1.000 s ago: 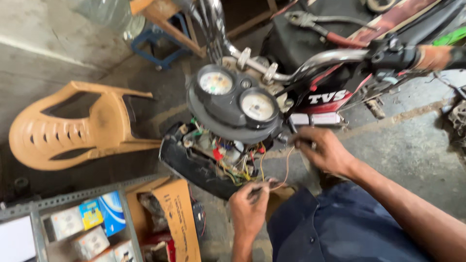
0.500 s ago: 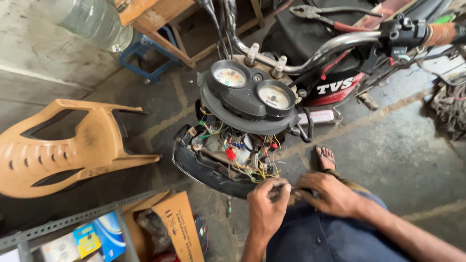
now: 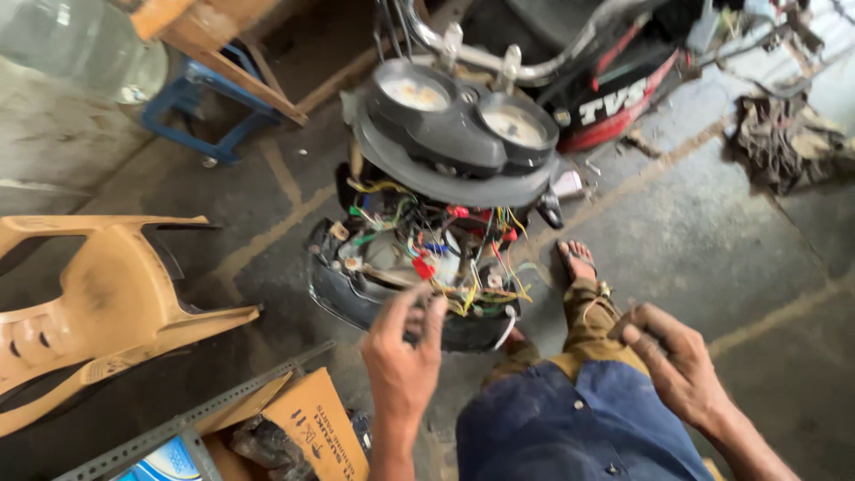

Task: The person works on the exposed wiring harness beneath the motorcycle's instrument cluster, manipulating and connecting wires by hand. They repeatedly reach for and use a screwdriver to tighten or adjust connections within the cluster housing.

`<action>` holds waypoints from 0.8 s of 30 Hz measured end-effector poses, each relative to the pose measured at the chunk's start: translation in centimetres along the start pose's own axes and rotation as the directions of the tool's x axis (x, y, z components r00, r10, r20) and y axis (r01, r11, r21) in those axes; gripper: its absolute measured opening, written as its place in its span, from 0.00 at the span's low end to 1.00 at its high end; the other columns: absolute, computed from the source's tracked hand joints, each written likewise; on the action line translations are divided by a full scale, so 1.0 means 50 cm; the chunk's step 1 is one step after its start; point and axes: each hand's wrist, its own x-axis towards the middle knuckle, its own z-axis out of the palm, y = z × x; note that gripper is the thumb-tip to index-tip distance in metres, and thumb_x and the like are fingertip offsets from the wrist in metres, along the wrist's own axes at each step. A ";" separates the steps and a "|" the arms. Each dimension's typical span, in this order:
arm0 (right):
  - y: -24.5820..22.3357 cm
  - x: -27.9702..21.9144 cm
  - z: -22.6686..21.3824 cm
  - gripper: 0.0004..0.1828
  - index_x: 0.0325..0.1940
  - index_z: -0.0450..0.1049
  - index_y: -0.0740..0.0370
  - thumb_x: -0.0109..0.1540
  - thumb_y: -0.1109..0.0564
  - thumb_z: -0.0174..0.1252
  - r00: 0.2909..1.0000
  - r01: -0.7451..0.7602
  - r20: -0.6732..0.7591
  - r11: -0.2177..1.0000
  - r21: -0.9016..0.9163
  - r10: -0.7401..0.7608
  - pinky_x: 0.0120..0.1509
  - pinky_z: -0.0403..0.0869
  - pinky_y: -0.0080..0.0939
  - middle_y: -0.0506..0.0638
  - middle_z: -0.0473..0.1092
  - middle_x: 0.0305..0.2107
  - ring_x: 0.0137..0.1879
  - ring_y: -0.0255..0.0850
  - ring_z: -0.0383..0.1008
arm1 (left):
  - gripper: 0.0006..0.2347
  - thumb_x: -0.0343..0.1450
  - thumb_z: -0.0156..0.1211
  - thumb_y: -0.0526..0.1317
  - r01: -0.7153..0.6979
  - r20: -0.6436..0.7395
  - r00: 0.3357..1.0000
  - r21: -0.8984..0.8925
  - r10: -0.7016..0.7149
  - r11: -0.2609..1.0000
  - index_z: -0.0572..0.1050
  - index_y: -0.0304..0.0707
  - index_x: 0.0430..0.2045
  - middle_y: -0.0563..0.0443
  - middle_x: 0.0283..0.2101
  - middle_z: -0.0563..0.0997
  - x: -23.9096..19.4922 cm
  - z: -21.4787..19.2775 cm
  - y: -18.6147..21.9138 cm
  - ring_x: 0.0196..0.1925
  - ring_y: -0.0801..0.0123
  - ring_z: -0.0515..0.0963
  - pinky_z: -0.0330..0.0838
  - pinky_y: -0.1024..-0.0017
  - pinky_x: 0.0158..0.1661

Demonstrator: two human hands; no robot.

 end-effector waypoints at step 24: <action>0.171 -0.074 0.228 0.13 0.47 0.78 0.70 0.71 0.59 0.51 0.887 -0.222 -0.253 0.839 0.497 0.385 0.42 0.70 0.35 0.47 0.71 0.29 0.36 0.33 0.69 | 0.31 0.66 0.55 0.31 -0.561 0.634 0.754 0.483 0.173 0.672 0.56 0.19 0.68 0.24 0.74 0.54 -0.149 0.290 -0.025 0.56 0.48 0.80 0.79 0.68 0.45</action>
